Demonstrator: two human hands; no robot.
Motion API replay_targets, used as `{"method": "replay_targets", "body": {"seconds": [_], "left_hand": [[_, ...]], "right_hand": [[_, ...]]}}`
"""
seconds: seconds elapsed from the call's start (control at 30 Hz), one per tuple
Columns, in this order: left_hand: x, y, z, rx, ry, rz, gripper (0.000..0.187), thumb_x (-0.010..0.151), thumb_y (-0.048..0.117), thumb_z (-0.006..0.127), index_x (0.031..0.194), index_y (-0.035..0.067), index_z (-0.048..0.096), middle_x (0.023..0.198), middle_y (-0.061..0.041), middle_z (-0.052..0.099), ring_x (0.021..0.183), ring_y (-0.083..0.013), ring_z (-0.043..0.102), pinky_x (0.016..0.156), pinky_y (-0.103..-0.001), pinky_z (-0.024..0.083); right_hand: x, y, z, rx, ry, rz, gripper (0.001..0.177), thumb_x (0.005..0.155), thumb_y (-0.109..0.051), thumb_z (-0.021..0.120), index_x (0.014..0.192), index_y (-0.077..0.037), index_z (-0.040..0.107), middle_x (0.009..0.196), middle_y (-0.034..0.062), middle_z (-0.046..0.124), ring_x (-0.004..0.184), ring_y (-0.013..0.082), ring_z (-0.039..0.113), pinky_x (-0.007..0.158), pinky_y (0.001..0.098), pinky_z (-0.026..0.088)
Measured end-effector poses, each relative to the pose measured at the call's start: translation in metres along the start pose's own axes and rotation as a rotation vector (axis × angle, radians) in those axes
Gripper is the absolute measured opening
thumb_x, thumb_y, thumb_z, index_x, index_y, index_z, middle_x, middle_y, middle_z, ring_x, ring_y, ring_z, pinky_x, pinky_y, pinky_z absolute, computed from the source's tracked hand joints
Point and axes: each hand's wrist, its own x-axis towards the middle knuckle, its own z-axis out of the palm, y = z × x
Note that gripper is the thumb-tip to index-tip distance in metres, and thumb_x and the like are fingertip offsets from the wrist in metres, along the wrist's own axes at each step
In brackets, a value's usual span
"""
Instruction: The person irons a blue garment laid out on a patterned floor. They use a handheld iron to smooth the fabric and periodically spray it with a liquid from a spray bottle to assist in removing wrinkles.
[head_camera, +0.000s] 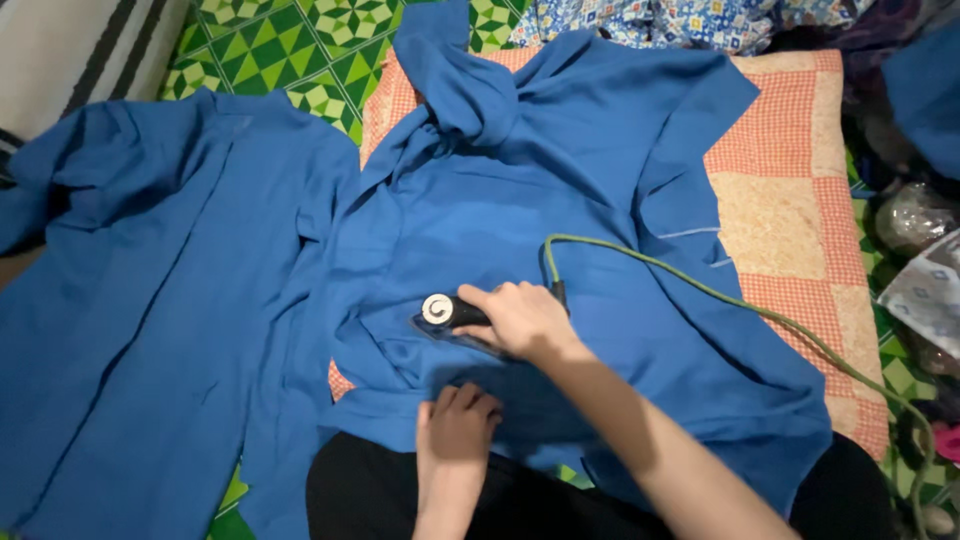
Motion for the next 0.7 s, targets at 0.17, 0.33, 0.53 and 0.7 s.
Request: {"method": "replay_targets", "body": {"seconds": [0.17, 0.33, 0.53, 0.7], "left_hand": [[-0.010, -0.005, 0.007, -0.028, 0.030, 0.008, 0.004, 0.086, 0.018, 0.070, 0.084, 0.020, 0.072, 0.088, 0.004, 0.063, 0.094, -0.0192, 0.059, 0.080, -0.039, 0.040], [-0.009, -0.005, 0.009, 0.015, -0.087, -0.004, 0.003, 0.078, 0.017, 0.074, 0.078, 0.019, 0.073, 0.089, 0.003, 0.064, 0.097, -0.0217, 0.060, 0.083, -0.041, 0.040], [-0.008, 0.000, 0.004, -0.072, -0.081, -0.072, 0.008, 0.079, 0.026, 0.079, 0.082, 0.020, 0.075, 0.092, 0.001, 0.065, 0.100, -0.0255, 0.060, 0.083, -0.044, 0.043], [0.020, -0.017, -0.026, -0.025, 0.378, -0.021, 0.023, 0.084, 0.027, 0.075, 0.105, 0.017, 0.074, 0.103, -0.002, 0.065, 0.100, -0.0268, 0.062, 0.082, -0.043, 0.046]], "right_hand": [[-0.028, 0.034, -0.020, -0.046, -0.045, 0.005, 0.049, 0.085, -0.058, 0.070, 0.120, -0.025, 0.064, 0.083, 0.0177, 0.074, 0.078, 0.0441, 0.070, 0.067, 0.0549, 0.056], [-0.063, 0.073, -0.044, -0.143, -0.018, 0.074, 0.053, 0.080, -0.062, 0.072, 0.119, -0.027, 0.066, 0.079, 0.0176, 0.074, 0.075, 0.0435, 0.071, 0.065, 0.0532, 0.057], [-0.104, 0.124, -0.061, -0.202, -0.101, 0.011, 0.050, 0.077, -0.058, 0.074, 0.115, -0.026, 0.068, 0.074, 0.0160, 0.074, 0.072, 0.0397, 0.072, 0.063, 0.0495, 0.057], [-0.099, 0.115, -0.052, -0.228, -0.076, 0.081, 0.047, 0.081, -0.056, 0.074, 0.112, -0.022, 0.067, 0.078, 0.0140, 0.075, 0.072, 0.0392, 0.071, 0.062, 0.0495, 0.056]]}}
